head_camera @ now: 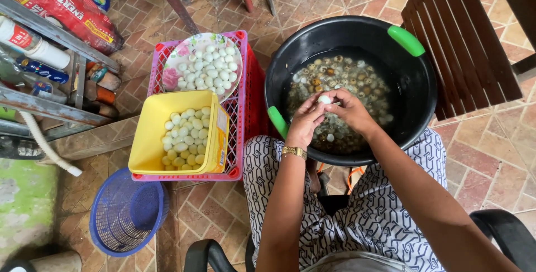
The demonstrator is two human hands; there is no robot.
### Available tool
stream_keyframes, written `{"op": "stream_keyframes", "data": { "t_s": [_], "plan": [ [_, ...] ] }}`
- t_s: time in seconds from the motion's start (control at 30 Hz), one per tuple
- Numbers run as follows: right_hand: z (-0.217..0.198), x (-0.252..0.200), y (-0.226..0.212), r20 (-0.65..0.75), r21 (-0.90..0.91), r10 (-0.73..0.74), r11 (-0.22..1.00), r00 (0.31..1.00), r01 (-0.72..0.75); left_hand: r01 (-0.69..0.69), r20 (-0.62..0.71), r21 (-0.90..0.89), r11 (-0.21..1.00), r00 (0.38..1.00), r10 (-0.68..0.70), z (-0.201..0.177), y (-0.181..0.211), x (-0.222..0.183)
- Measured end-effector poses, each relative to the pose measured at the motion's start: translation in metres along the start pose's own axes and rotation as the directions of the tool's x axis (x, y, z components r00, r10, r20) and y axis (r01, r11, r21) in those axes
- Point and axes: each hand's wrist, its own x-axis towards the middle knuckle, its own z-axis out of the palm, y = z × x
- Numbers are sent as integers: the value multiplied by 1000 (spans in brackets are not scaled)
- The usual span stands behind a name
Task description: Peeling the shells off boiled quail eggs and placing them into a container.
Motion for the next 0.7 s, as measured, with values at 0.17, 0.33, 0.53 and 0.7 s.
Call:
{"op": "stream_keyframes", "data": {
  "t_s": [0.17, 0.33, 0.53, 0.7],
  "plan": [
    [-1, -4, -7, -22, 277, 9, 961, 1000, -3, -6, 29, -63, 998, 1000, 8, 4, 12, -9],
    [-12, -8, -7, -8, 560, -3, 829, 1000, 6, -18, -22, -84, 996, 1000, 17, -7, -3, 4],
    [-17, -6, -1, 293, 805, -173, 576, 940, -145, -41, -73, -77, 996, 997, 35, -10, -13, 13],
    [9, -10, -15, 423, 847, -261, 454, 868, -277, -132, -124, -155, 979, 986, 113, -22, -36, 31]
  ]
}}
